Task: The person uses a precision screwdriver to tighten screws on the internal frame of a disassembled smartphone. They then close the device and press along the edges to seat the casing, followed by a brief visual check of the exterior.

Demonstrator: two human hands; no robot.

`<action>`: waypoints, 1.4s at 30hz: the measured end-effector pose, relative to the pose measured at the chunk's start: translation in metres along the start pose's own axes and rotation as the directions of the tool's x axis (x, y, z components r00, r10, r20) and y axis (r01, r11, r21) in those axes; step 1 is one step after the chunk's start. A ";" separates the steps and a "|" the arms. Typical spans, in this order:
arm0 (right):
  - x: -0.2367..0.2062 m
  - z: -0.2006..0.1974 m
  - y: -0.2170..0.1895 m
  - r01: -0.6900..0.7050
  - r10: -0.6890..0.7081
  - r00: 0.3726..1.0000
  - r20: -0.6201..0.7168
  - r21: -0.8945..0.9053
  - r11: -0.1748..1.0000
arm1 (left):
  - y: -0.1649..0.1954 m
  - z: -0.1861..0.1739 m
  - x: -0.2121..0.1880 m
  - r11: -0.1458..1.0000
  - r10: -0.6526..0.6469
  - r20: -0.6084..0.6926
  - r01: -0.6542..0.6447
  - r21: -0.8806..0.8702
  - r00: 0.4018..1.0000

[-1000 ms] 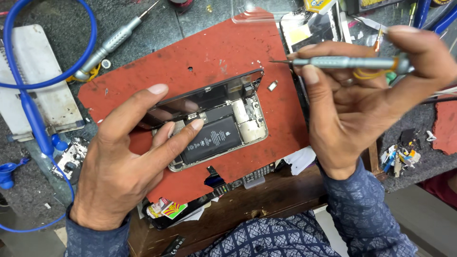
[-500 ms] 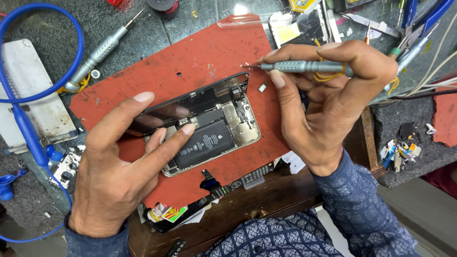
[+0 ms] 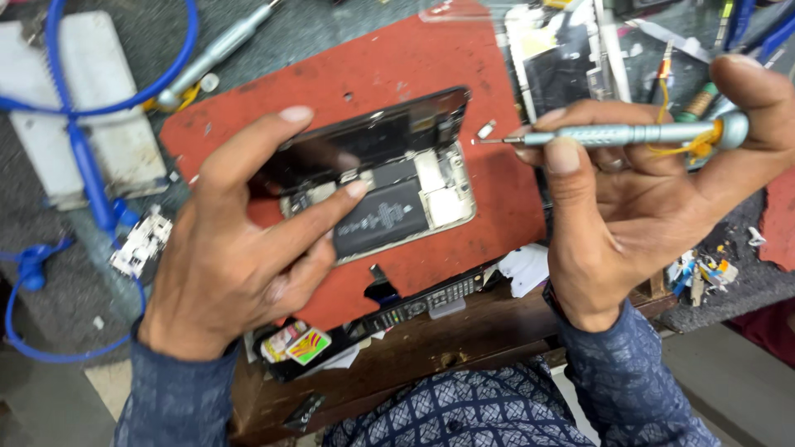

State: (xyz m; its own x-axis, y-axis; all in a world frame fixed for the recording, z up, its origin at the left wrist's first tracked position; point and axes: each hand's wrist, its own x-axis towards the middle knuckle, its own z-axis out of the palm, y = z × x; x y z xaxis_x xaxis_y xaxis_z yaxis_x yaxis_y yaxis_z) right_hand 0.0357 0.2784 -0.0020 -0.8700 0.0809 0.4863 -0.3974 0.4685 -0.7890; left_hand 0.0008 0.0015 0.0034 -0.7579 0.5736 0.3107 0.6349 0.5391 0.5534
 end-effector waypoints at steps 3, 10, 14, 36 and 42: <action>-0.013 0.013 -0.009 -0.020 0.020 1.000 0.013 0.029 0.999 | -0.005 0.000 -0.004 0.999 0.044 -0.017 -0.044 -0.027 0.999; -0.037 0.042 -0.020 -0.074 0.068 0.991 0.112 0.049 0.996 | -0.011 -0.001 -0.017 0.995 0.097 -0.092 -0.100 -0.021 0.991; -0.042 0.050 -0.022 -0.093 0.087 0.985 0.148 0.034 0.995 | -0.012 -0.005 -0.022 0.994 0.107 -0.098 -0.108 -0.011 0.989; -0.038 0.059 -0.024 -0.059 0.050 0.976 0.214 0.037 0.998 | -0.021 0.002 -0.032 0.993 0.114 -0.137 -0.115 0.003 0.984; -0.040 0.059 -0.025 -0.085 0.069 0.975 0.213 0.066 0.994 | -0.019 0.001 -0.033 0.993 0.117 -0.131 -0.115 0.022 0.985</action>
State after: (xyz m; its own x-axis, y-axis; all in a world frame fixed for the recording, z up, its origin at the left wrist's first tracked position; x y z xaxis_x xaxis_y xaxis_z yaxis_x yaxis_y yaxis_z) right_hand 0.0630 0.2116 -0.0233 -0.9375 -0.0765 0.3394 -0.3406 0.4006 -0.8506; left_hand 0.0138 -0.0267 -0.0178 -0.6917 0.5471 0.4715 0.7209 0.4832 0.4968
